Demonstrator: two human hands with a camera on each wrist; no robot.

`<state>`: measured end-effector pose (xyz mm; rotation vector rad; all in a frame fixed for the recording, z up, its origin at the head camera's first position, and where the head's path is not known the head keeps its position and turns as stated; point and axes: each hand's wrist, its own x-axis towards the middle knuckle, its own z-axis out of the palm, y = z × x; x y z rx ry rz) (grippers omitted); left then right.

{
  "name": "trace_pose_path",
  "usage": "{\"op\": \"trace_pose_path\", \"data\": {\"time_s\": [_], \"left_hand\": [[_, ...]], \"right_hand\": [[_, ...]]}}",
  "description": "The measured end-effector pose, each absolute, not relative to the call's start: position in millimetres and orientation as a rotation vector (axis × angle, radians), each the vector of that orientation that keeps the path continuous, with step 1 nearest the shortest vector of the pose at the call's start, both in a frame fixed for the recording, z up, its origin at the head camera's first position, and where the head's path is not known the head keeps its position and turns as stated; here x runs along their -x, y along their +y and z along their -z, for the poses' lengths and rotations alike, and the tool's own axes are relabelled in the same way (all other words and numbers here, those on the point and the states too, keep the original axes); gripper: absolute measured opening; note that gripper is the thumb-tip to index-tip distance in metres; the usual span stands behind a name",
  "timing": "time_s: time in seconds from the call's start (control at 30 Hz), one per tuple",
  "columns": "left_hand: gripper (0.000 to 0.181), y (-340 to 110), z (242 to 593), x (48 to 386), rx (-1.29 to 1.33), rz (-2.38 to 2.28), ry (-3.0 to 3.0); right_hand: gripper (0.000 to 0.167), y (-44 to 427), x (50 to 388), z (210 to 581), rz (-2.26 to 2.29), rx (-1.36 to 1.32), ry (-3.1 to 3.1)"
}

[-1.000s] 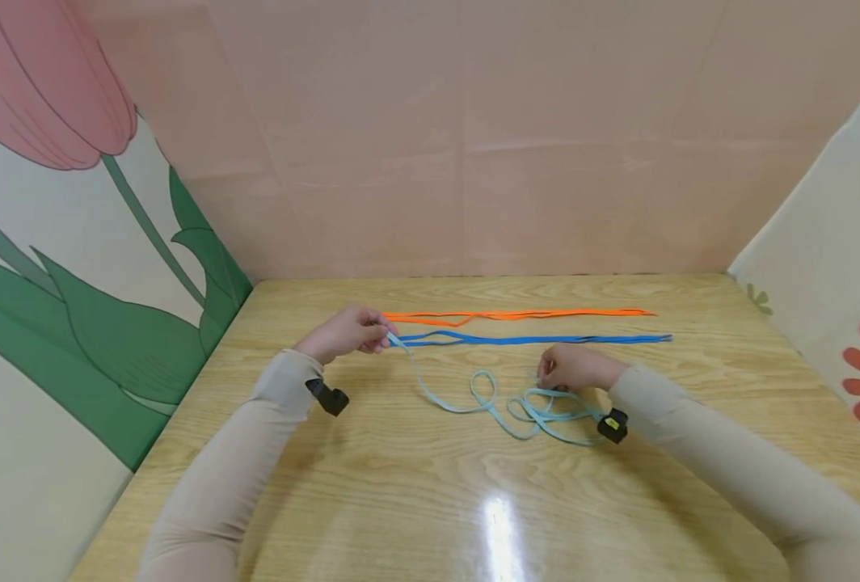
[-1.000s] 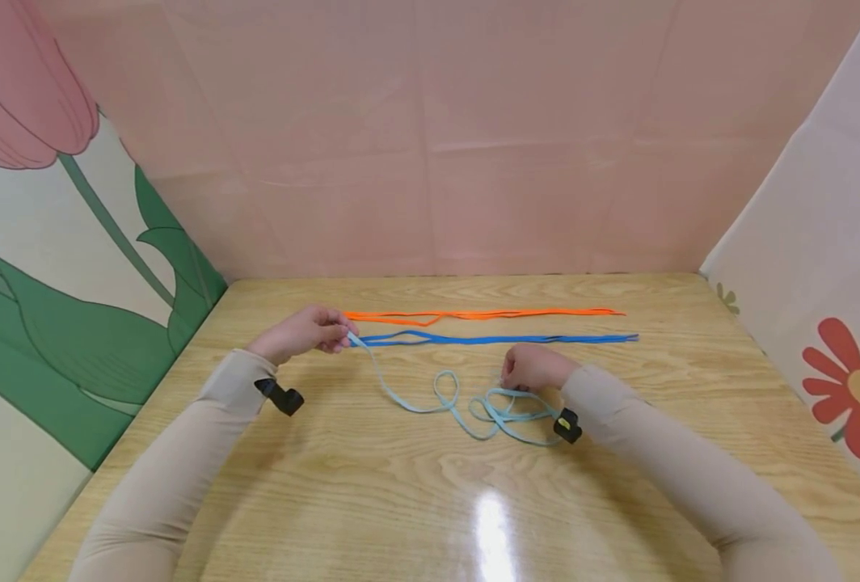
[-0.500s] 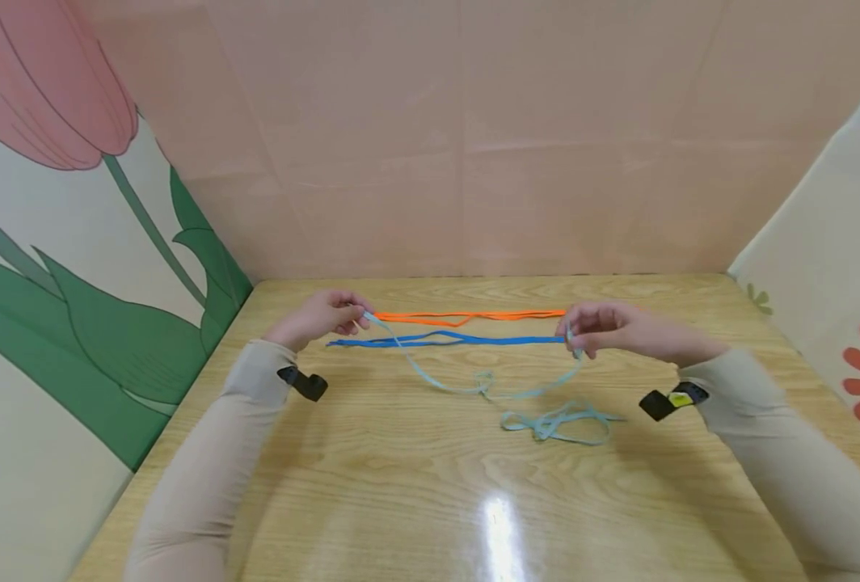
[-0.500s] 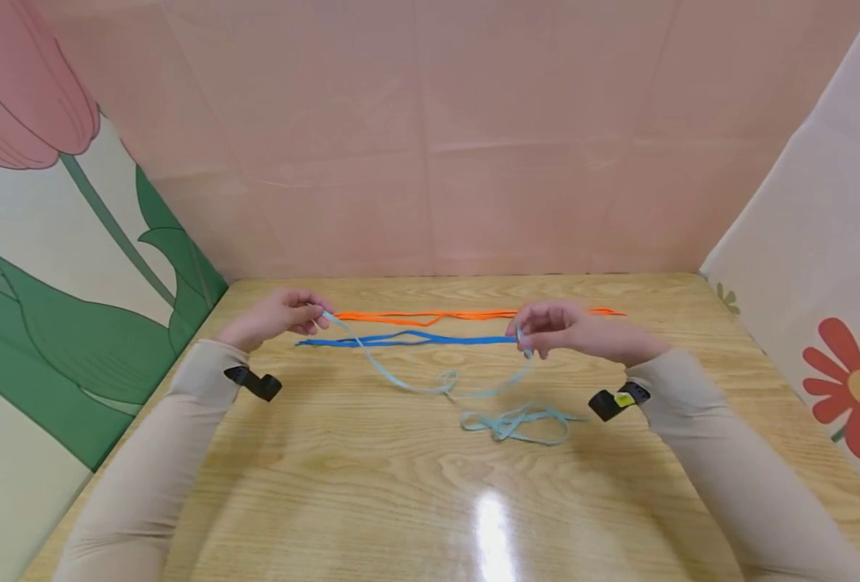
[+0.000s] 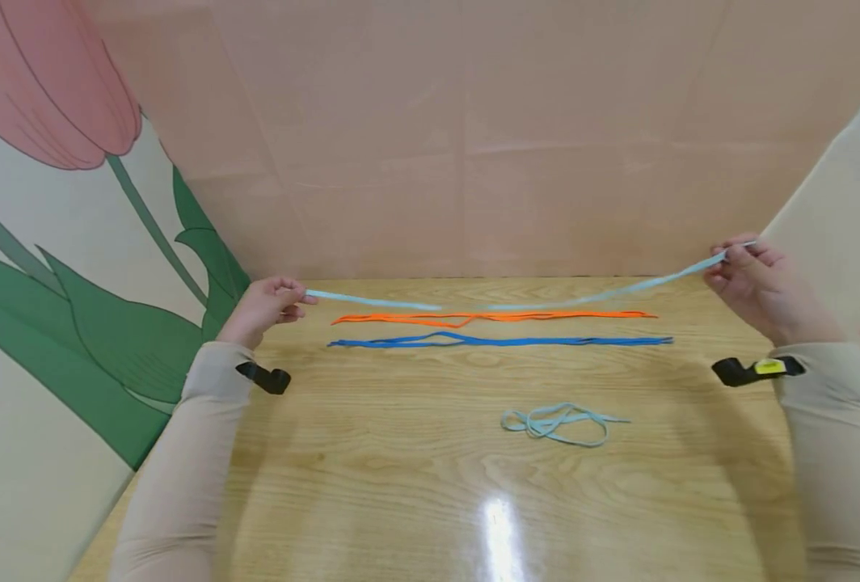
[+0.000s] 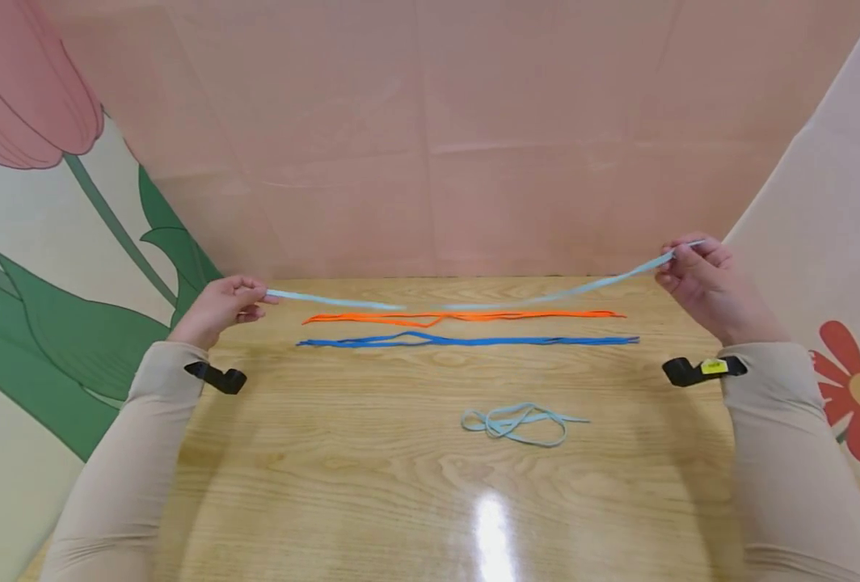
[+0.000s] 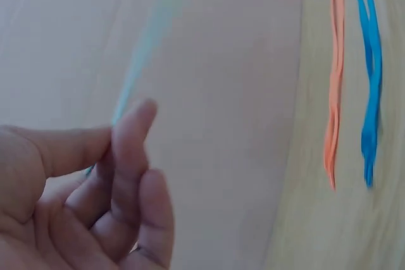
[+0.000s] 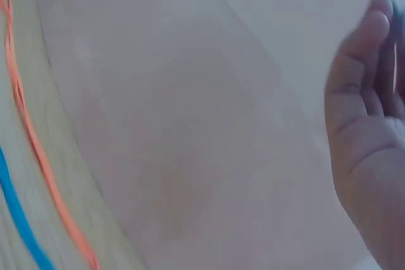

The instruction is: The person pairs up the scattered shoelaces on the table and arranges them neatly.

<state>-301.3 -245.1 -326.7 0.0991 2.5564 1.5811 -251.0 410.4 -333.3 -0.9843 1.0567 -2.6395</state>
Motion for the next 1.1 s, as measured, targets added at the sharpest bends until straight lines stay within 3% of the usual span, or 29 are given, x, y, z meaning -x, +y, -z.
{"op": "trace_pose_path", "data": {"time_s": [0.13, 0.27, 0.43, 0.53, 0.73, 1.1], "left_hand": [[0.031, -268, 333, 303, 0.023, -1.623, 2.610], [0.036, -282, 343, 304, 0.049, -1.518, 2.641], [0.035, -289, 363, 306, 0.002, -1.339, 2.657], [0.030, -289, 376, 308, -0.037, -1.276, 2.649], [0.022, -283, 399, 313, -0.087, -1.049, 2.711], [0.017, -272, 410, 318, -0.134, -0.810, 2.735]], "right_hand": [[0.031, 445, 247, 349, 2.665, 0.665, 1.457], [0.023, 461, 245, 366, 2.336, 0.285, 1.976], [0.014, 460, 249, 374, 1.858, 0.041, 2.289], [0.009, 456, 253, 377, 1.436, -0.030, 2.517], [0.024, 452, 254, 388, 0.998, -0.036, 2.683], [0.020, 448, 255, 402, 0.872, -0.008, 2.590]]}}
